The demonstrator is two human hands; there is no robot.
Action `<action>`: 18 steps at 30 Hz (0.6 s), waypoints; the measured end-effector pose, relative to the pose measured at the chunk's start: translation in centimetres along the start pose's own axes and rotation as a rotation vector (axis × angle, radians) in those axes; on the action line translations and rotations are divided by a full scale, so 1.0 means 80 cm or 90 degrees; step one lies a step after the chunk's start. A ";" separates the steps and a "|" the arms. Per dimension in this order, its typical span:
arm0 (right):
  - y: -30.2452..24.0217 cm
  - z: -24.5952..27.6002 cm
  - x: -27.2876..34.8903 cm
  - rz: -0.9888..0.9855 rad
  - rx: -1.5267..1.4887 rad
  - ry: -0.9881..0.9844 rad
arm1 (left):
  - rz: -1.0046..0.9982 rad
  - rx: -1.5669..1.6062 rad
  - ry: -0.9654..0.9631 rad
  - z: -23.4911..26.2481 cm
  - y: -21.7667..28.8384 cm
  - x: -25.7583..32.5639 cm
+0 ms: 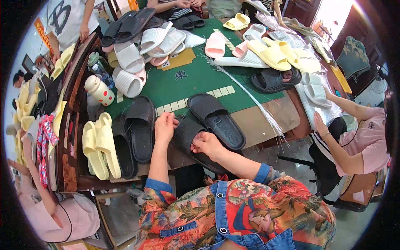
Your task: The person connects pairs of slide slippers together by hand, threading plastic fastener ties through the slides on the table.
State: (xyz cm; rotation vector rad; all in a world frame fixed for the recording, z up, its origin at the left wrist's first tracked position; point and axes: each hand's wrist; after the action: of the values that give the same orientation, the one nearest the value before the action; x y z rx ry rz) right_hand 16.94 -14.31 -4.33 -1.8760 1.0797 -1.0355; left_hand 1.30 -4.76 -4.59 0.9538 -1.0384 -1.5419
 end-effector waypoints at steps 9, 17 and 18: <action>0.051 -0.028 -0.074 0.051 -0.237 0.246 | -0.078 -0.282 -0.015 -0.025 0.000 0.006; 0.048 -0.024 -0.070 0.111 -0.084 0.242 | -0.010 -0.093 -0.104 -0.020 -0.012 -0.005; 0.046 -0.028 -0.069 0.110 -0.087 0.242 | 0.007 -0.061 -0.111 -0.018 -0.014 -0.005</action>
State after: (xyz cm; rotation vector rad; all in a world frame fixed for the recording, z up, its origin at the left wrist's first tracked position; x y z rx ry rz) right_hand 11.99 -11.17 -8.15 -1.6903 1.5357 -1.2748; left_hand 2.39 -4.42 -6.06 0.7564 -1.0787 -1.6729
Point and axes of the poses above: each hand's wrist, its own x-axis away from the middle knuckle, its own z-axis out of the back of the hand, y = z × x, and after that the axes turned 10 degrees about -y, right-handed
